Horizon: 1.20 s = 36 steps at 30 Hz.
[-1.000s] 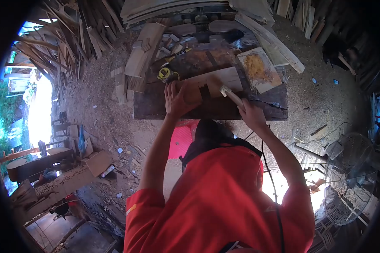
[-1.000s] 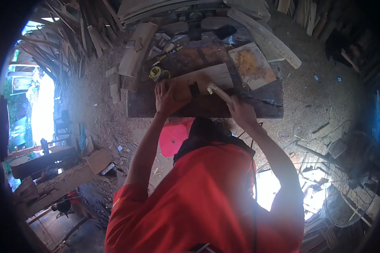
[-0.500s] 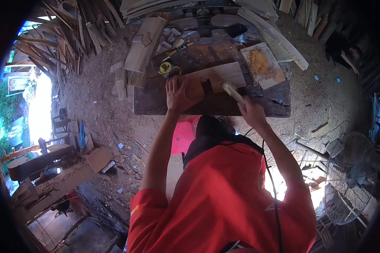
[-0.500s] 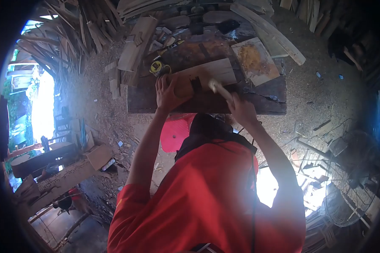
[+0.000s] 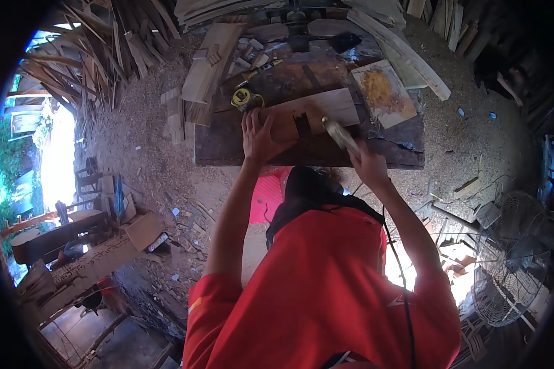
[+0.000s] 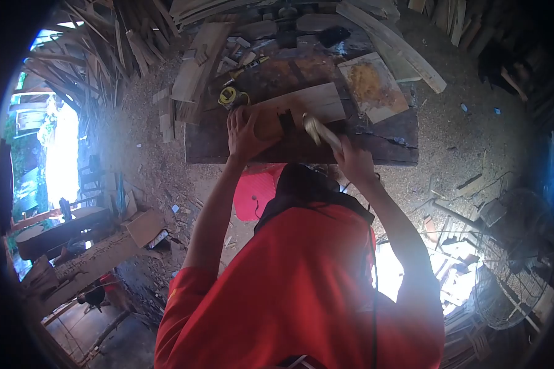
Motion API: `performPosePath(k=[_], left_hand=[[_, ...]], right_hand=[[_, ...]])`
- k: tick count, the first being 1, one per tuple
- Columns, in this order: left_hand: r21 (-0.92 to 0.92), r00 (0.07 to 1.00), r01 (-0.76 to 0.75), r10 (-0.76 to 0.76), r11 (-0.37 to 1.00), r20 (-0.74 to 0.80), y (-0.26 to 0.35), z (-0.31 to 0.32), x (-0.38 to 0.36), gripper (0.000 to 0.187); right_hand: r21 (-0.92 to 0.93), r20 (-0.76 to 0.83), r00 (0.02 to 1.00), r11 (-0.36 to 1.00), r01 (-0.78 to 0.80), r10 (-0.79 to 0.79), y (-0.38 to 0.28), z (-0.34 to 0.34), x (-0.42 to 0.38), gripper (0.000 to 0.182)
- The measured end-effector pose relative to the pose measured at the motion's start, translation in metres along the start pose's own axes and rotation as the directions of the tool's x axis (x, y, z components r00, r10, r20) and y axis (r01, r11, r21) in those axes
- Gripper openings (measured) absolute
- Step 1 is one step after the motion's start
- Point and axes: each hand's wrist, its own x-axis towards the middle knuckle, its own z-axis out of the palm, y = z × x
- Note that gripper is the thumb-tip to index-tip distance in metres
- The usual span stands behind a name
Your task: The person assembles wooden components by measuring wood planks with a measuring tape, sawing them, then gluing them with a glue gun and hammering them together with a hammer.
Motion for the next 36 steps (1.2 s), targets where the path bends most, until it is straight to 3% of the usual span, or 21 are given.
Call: performPosePath(k=[1,5,8,14,17,20,26,29,32,36], left_hand=[[-0.001,1.000,0.002,-0.002,1.000,-0.001,0.000,0.000,0.000,0.106],[0.012,0.999,0.022,-0.022,1.000,0.030,0.003,-0.003,0.000,0.106],[0.007,1.000,-0.002,0.002,1.000,0.006,0.002,-0.003,0.000,0.106],[0.012,1.000,-0.019,0.019,1.000,-0.002,0.001,-0.002,0.000,0.107],[0.034,1.000,0.010,-0.011,0.999,0.021,0.005,-0.006,0.001,0.108],[0.020,1.000,-0.001,0.001,1.000,0.007,0.002,-0.003,0.000,0.108],[0.015,1.000,0.015,-0.016,1.000,0.020,0.003,-0.004,0.000,0.108],[0.019,1.000,-0.002,0.002,1.000,0.006,0.000,-0.001,0.000,0.108],[0.015,1.000,0.008,-0.009,1.000,0.020,-0.002,0.001,-0.001,0.109],[0.006,0.999,0.017,-0.018,1.000,0.029,0.001,0.001,-0.004,0.110]], right_hand=[[-0.035,0.079,0.994,0.996,-0.076,0.079,0.001,0.002,0.004,0.031],[0.103,-0.212,0.966,0.980,0.170,-0.145,-0.012,-0.007,-0.008,0.032],[0.011,-0.009,0.999,0.999,-0.044,0.044,-0.002,0.006,0.001,0.032],[0.184,-0.187,0.979,0.976,0.118,-0.083,-0.015,-0.008,-0.007,0.033],[0.052,0.039,0.996,0.995,-0.088,0.086,-0.011,-0.009,0.011,0.031],[0.227,-0.115,0.993,0.974,0.022,0.004,-0.032,-0.026,0.002,0.031],[0.132,0.039,0.997,0.988,-0.078,0.073,-0.035,-0.021,0.005,0.031],[0.304,-0.183,0.983,0.952,0.030,0.027,-0.036,-0.014,-0.008,0.030],[0.138,0.083,0.979,0.970,-0.198,0.188,-0.020,-0.006,0.006,0.030],[0.280,-0.184,0.979,0.960,-0.027,0.081,-0.037,-0.019,-0.004,0.030]])
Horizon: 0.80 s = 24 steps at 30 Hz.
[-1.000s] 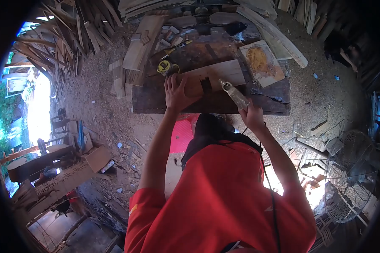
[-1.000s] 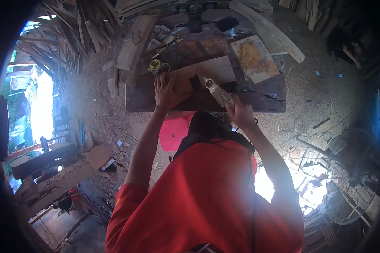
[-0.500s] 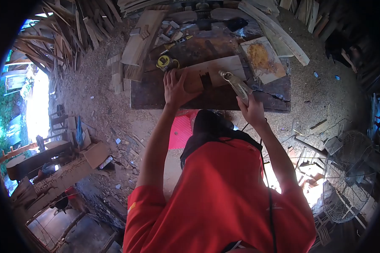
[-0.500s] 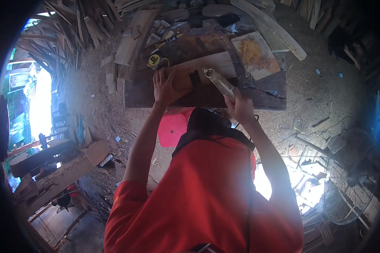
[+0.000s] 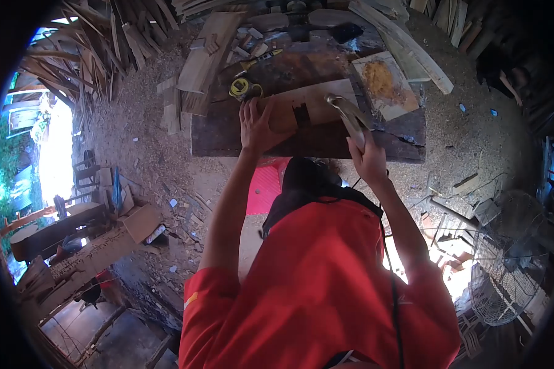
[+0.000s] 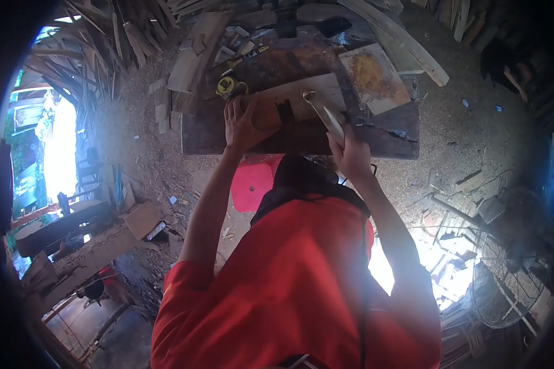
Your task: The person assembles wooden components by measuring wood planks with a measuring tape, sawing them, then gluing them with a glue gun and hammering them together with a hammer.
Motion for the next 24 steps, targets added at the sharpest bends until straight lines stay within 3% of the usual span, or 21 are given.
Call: performPosePath(k=[3,6,9,12,15,18,19,24], left_hand=[[0.010,1.000,-0.011,0.011,1.000,-0.014,-0.001,-0.003,0.004,0.110],[0.011,1.000,-0.011,0.011,1.000,-0.013,-0.002,-0.001,0.005,0.111],[0.017,1.000,-0.013,0.013,1.000,-0.004,-0.003,-0.002,0.004,0.111],[0.025,1.000,-0.009,0.009,1.000,-0.001,0.000,-0.004,0.004,0.111],[0.021,1.000,-0.006,0.007,1.000,-0.005,0.000,-0.001,-0.001,0.111],[0.025,0.999,-0.023,0.023,0.999,-0.023,-0.002,-0.002,0.005,0.111],[0.026,0.999,-0.023,0.024,0.999,-0.021,-0.001,-0.003,0.005,0.111],[0.030,0.999,-0.047,0.047,0.998,-0.027,0.001,-0.001,0.005,0.110]], right_hand=[[-0.246,0.224,0.960,0.963,-0.112,0.169,0.011,0.005,0.005,0.031],[-0.083,0.038,0.998,0.995,-0.051,0.054,0.002,0.002,-0.007,0.034],[-0.054,0.025,0.998,0.997,-0.054,0.056,0.011,0.008,-0.007,0.033],[-0.180,0.156,0.981,0.980,-0.088,0.117,0.011,0.002,0.005,0.032],[0.044,-0.013,0.999,0.998,-0.038,0.039,-0.014,-0.010,0.000,0.031],[-0.117,0.157,0.982,0.989,-0.088,0.106,0.015,0.004,0.002,0.036],[-0.149,0.162,0.985,0.988,-0.027,0.052,0.017,0.004,0.003,0.032],[-0.071,-0.005,0.999,0.996,-0.054,0.054,-0.002,0.003,-0.008,0.030]])
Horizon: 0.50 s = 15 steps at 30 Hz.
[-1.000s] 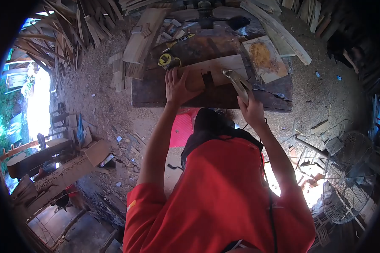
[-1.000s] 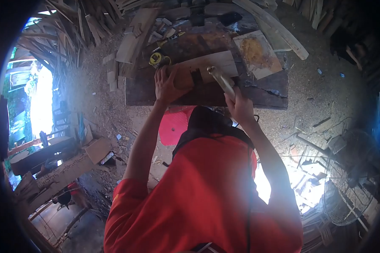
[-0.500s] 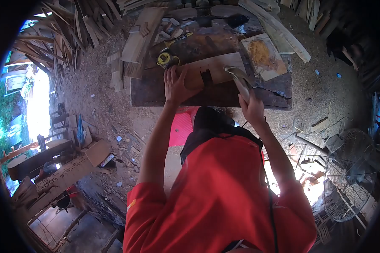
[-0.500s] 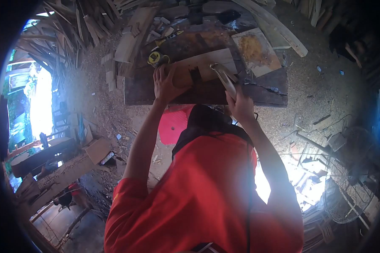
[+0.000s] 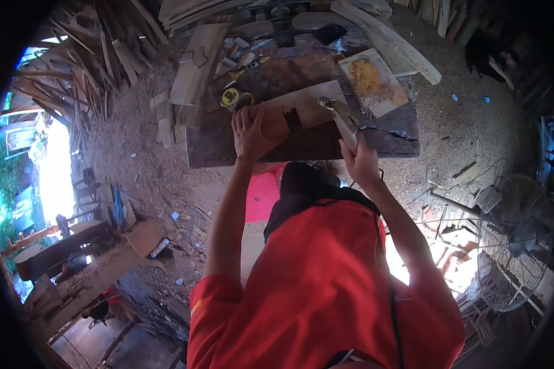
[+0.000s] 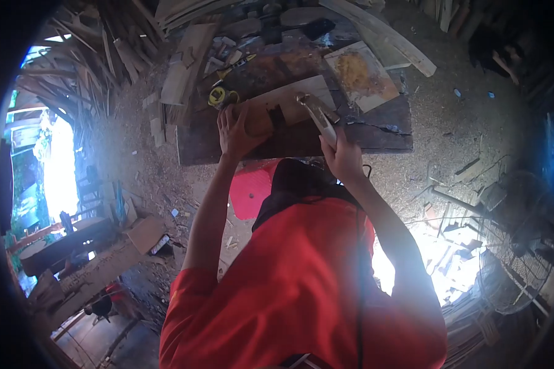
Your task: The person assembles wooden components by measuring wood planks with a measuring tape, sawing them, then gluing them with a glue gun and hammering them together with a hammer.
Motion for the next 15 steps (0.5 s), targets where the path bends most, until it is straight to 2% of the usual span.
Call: performPosePath(k=[1,4,7,10,11,14,15], left_hand=[[-0.009,1.000,-0.003,0.003,1.000,-0.010,0.000,0.000,0.000,0.110],[0.009,1.000,0.006,-0.006,1.000,0.014,0.002,-0.005,-0.002,0.109],[0.014,1.000,0.014,-0.014,1.000,0.005,0.002,-0.001,0.001,0.109],[0.009,1.000,0.008,-0.008,1.000,-0.017,0.002,-0.002,0.000,0.109],[0.003,1.000,0.006,-0.006,1.000,-0.023,0.003,-0.003,-0.001,0.110],[0.013,1.000,0.015,-0.015,1.000,-0.002,0.003,-0.004,0.000,0.110],[0.008,1.000,0.016,-0.016,1.000,-0.003,0.004,-0.004,-0.002,0.110]], right_hand=[[-0.009,-0.009,1.000,1.000,0.005,-0.005,0.004,0.003,0.001,0.029],[-0.142,0.190,0.981,0.990,-0.005,0.032,0.008,-0.005,0.014,0.030],[0.048,0.009,1.000,0.999,0.008,-0.009,-0.012,-0.010,0.007,0.030],[-0.104,0.189,0.981,0.994,-0.018,0.038,0.017,0.009,0.017,0.032],[-0.108,0.203,0.977,0.993,-0.051,0.072,0.019,0.007,0.020,0.033],[0.090,0.011,1.000,0.996,-0.027,0.026,-0.013,-0.010,0.014,0.033],[0.066,0.029,0.999,0.997,-0.038,0.036,-0.009,-0.006,0.013,0.034]])
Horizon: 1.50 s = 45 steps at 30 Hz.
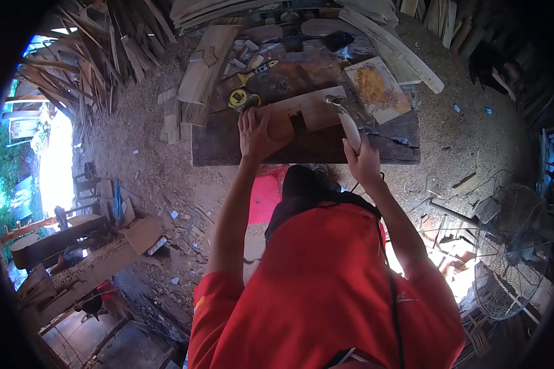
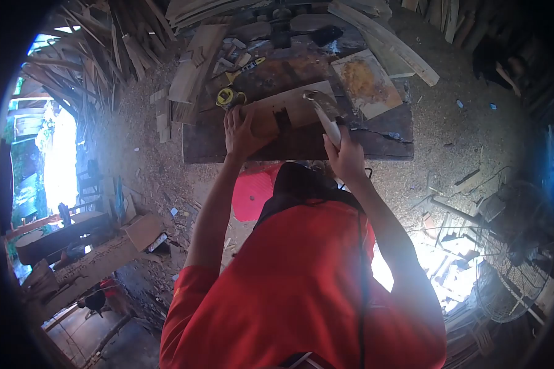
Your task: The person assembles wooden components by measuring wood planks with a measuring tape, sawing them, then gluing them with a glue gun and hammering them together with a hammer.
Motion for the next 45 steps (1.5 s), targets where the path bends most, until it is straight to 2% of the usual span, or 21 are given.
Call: performPosePath(k=[2,5,8,11,14,16,17,18,21,25,35,38,42,45], left_hand=[[-0.004,1.000,-0.005,0.005,1.000,-0.012,-0.001,0.000,0.001,0.111],[0.004,1.000,-0.015,0.015,1.000,-0.004,-0.001,-0.001,0.000,0.110],[0.017,0.999,-0.029,0.029,0.999,-0.023,0.000,0.000,0.001,0.111],[0.006,0.999,-0.035,0.035,0.999,-0.004,0.004,-0.004,0.002,0.107],[0.034,0.977,-0.215,0.214,0.976,0.020,0.006,-0.003,0.001,0.096],[-0.082,0.946,-0.303,0.310,0.949,0.090,0.015,0.008,0.005,0.091],[-0.143,0.925,-0.342,0.360,0.929,0.126,0.025,0.013,0.007,0.089],[-0.168,0.903,-0.405,0.422,0.899,0.080,0.037,0.015,0.007,0.083],[-0.217,0.925,-0.341,0.368,0.915,0.095,0.073,0.029,0.015,0.078],[-0.100,0.933,-0.347,0.355,0.932,0.067,0.087,0.046,0.019,0.069],[-0.118,0.936,-0.351,0.345,0.929,-0.068,0.077,0.066,0.011,0.050],[-0.141,0.937,-0.346,0.334,0.927,-0.105,0.076,0.067,0.012,0.050],[-0.284,0.969,-0.246,0.229,0.927,-0.091,0.080,0.067,0.015,0.053],[-0.156,0.987,-0.144,0.132,0.977,-0.090,0.090,0.045,0.023,0.060]], right_hand=[[-0.044,0.025,1.000,0.999,-0.014,0.015,0.016,0.010,0.004,0.035],[-0.055,0.079,0.995,0.996,0.066,-0.062,0.033,0.007,0.013,0.037],[0.187,0.038,0.990,0.972,-0.143,0.138,0.032,-0.009,0.013,0.040],[0.466,0.099,0.934,0.813,-0.349,0.344,0.059,-0.028,0.019,0.040],[0.598,0.089,0.871,0.674,-0.434,0.482,0.087,-0.039,0.014,0.039],[0.645,0.072,0.813,0.594,-0.480,0.578,0.113,-0.035,0.009,0.039],[0.681,0.057,0.820,0.578,-0.449,0.569,0.125,-0.033,0.005,0.038],[0.714,0.043,0.826,0.560,-0.419,0.563,0.134,-0.032,0.000,0.037],[0.747,-0.008,0.828,0.554,-0.368,0.561,0.144,-0.026,-0.006,0.036],[0.766,-0.022,0.839,0.549,-0.335,0.544,0.151,-0.025,-0.006,0.039],[0.727,-0.010,0.863,0.596,-0.341,0.506,0.145,-0.028,-0.005,0.047],[0.649,-0.072,0.877,0.690,-0.321,0.476,0.141,-0.024,-0.004,0.045],[0.425,-0.111,0.898,0.838,-0.343,0.425,0.132,-0.039,0.013,0.039],[0.083,-0.127,0.949,0.956,-0.281,0.289,0.093,-0.067,0.051,0.042]])
